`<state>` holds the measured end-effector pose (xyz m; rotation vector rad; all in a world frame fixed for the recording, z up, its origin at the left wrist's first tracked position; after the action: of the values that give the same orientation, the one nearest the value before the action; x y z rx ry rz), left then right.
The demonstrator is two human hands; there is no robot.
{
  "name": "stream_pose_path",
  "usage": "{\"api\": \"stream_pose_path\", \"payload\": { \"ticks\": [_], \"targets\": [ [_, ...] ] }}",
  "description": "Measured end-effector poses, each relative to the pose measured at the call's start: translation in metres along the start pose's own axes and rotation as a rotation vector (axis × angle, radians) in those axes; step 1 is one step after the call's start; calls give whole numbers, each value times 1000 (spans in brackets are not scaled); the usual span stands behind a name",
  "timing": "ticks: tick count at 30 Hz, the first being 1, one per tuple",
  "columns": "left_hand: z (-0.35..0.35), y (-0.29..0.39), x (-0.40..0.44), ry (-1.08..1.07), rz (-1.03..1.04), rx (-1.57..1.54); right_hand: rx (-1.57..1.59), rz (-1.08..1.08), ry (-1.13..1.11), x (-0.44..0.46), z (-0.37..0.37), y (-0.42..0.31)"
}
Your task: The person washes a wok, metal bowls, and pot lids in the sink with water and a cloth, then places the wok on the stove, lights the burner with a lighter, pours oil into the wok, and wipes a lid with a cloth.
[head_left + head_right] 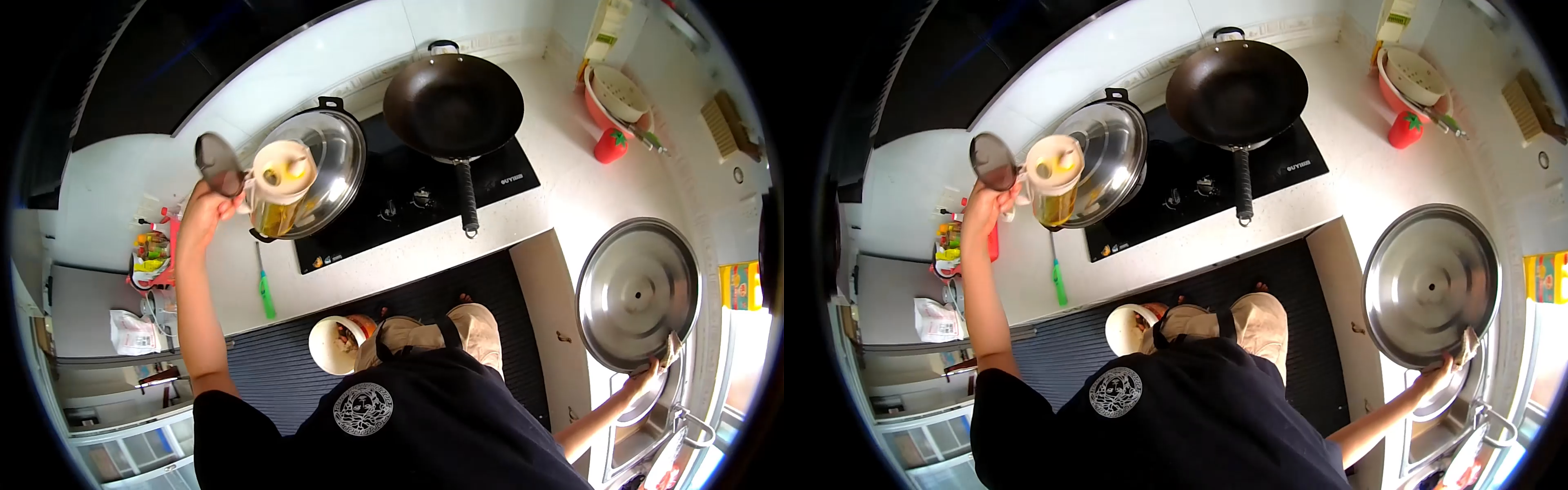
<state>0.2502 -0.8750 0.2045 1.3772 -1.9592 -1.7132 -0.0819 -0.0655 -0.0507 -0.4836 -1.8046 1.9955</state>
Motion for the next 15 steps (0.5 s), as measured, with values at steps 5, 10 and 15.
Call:
{"api": "stream_pose_path", "payload": {
  "ticks": [5,10,15],
  "targets": [
    [75,64,33,-30,26,179,-39,-182,-75,-1,-2,-20],
    [125,107,79,-49,22,285,-211,-506,-339,2,29,-59],
    [170,148,119,-69,87,565,-244,-259,-38,-1,8,-52]
  ]
}}
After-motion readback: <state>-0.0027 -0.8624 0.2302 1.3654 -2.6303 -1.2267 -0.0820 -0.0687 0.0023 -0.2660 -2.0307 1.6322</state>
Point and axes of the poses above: each hand's wrist, its own x-axis towards the middle knuckle, its own z-axis out of the palm, y = z × x, the point moved 7 cm from there along x, towards the middle knuckle, and after that the axes turned 12 degrees about -z, right-handed, at the moved point
